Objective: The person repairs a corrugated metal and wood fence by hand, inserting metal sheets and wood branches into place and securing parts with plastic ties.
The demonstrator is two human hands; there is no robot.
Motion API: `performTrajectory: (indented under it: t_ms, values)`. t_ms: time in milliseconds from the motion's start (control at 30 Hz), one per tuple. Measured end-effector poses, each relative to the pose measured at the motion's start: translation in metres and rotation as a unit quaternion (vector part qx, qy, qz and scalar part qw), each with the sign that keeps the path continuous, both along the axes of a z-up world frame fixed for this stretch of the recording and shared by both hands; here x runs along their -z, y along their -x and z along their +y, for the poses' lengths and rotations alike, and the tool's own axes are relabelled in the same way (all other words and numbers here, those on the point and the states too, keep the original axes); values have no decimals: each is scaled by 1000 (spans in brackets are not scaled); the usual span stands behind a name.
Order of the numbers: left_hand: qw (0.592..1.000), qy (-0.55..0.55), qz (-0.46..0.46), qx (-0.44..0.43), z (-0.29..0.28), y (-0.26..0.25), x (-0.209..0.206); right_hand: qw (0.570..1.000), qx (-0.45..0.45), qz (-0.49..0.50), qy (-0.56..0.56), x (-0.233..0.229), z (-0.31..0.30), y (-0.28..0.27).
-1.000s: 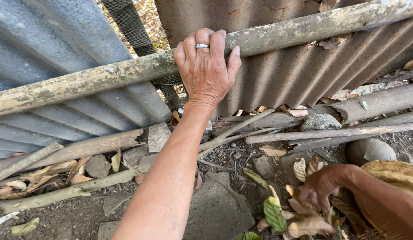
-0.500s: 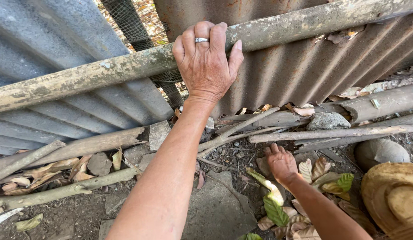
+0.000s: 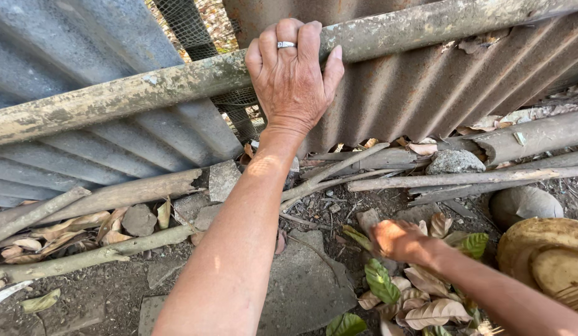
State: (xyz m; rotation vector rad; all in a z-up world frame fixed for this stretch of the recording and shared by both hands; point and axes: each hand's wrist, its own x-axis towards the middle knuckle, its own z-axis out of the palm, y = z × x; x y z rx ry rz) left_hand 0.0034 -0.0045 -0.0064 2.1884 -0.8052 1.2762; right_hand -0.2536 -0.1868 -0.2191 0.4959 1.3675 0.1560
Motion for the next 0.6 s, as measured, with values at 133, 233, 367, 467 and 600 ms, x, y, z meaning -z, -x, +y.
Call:
performTrajectory:
  t_ms: [133, 233, 367, 467, 600]
  values:
    - [1000, 4, -9, 2, 1, 0, -1, 992, 116, -54, 13, 90, 5, 5]
    - [1000, 0, -13, 6, 3, 1, -1, 943, 114, -224, -217, 89, 10, 6]
    - [1000, 6, -5, 2, 0, 1, -2, 887, 361, 174, -228, -9, 17, 14]
    - [1000, 2, 3, 10, 3, 2, -3, 425, 803, 337, -248, -58, 41, 4]
    - [1000, 16, 3, 2, 0, 2, -3, -14, 891, 368, -265, -48, 73, -11]
